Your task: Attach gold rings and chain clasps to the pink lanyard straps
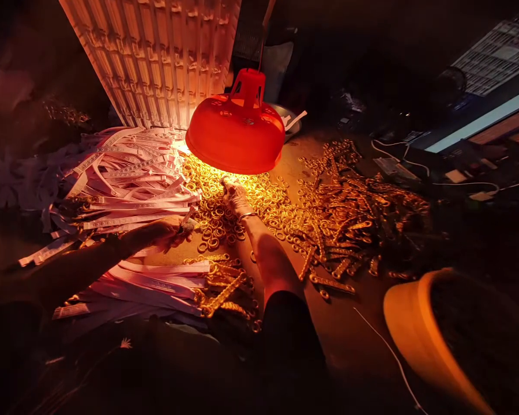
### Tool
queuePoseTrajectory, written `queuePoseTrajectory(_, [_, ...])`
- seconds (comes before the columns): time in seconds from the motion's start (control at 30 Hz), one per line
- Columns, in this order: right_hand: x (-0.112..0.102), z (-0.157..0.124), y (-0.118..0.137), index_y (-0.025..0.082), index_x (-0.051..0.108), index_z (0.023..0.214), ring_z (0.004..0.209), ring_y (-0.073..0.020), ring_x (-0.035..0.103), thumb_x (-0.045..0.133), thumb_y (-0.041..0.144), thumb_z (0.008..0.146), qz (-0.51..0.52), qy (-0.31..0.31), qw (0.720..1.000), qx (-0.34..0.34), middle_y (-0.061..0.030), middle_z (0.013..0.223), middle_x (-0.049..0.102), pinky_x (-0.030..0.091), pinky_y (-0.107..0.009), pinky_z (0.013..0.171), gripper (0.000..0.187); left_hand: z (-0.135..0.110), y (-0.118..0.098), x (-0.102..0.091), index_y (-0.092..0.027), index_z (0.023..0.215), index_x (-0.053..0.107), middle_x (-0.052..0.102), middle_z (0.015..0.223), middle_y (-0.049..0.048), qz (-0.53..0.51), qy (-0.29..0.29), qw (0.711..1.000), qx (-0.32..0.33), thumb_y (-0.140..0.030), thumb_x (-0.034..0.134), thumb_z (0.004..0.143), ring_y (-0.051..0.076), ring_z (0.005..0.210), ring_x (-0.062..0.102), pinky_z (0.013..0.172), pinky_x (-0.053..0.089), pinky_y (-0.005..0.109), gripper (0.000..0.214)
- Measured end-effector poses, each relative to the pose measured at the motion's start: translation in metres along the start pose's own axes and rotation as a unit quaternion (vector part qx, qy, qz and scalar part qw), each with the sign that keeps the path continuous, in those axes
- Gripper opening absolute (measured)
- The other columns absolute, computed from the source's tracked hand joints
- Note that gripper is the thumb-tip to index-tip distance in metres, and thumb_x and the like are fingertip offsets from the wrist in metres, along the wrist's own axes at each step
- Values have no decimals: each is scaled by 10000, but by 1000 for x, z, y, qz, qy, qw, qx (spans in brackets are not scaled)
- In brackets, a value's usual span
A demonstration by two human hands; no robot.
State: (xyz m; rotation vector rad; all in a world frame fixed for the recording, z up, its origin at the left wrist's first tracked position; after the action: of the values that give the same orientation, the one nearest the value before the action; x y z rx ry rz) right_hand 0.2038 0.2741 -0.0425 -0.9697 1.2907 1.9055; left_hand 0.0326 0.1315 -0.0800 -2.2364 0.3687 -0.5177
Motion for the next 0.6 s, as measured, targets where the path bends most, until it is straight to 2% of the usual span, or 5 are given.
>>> queuePoseTrajectory(0.17, [15, 30, 7, 156, 518, 781, 699, -90, 279, 484, -33, 717, -6, 56, 998, -28, 47, 745, 462, 290, -201, 736, 203, -13, 5, -6, -158, 865, 585, 575, 600, 23, -37, -1, 998, 56, -304, 676, 625, 100, 485, 476, 476, 335, 224, 295])
queuePoseTrajectory(0.27, [21, 33, 4, 167, 505, 742, 658, -98, 199, 489, -43, 707, 4, 77, 997, -26, 67, 685, 363, 257, -219, 701, 214, -12, 10, -2, -172, 863, 612, 535, 556, 15, -13, -31, 996, 83, -414, 693, 636, 112, 489, 448, 486, 315, 249, 342])
queuePoseTrajectory(0.43, [12, 26, 0, 191, 416, 660, 653, -101, 177, 477, -56, 714, 60, 66, 996, 5, 72, 649, 291, 244, -216, 691, 260, -5, 16, 0, -200, 670, 533, 462, 501, 4, 26, -105, 988, 108, -493, 639, 680, 89, 442, 313, 452, 216, 270, 312])
queuePoseTrajectory(0.5, [5, 19, 2, 204, 377, 648, 651, -94, 197, 482, -18, 756, 104, 56, 993, 20, 74, 635, 278, 253, -202, 678, 268, -4, 16, 1, -193, 632, 491, 481, 531, 10, 49, -101, 984, 136, -471, 618, 710, 82, 450, 309, 448, 215, 263, 315])
queuePoseTrajectory(0.6, [0, -2, 7, 218, 341, 649, 634, -79, 247, 475, 132, 852, 196, 56, 978, 44, 74, 609, 306, 277, -188, 638, 258, -10, 8, 4, -181, 699, 532, 546, 617, 15, 101, -89, 970, 205, -435, 581, 741, 84, 495, 385, 472, 299, 235, 262])
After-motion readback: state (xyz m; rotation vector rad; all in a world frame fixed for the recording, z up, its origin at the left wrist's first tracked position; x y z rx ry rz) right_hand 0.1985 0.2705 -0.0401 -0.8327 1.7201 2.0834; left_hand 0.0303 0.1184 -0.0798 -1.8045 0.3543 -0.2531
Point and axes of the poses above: each hand's wrist, its own z-axis towards the middle knuckle, its own x-axis out of the palm, y = z × x, the point moved 7 cm from there along z, towards the middle knuckle
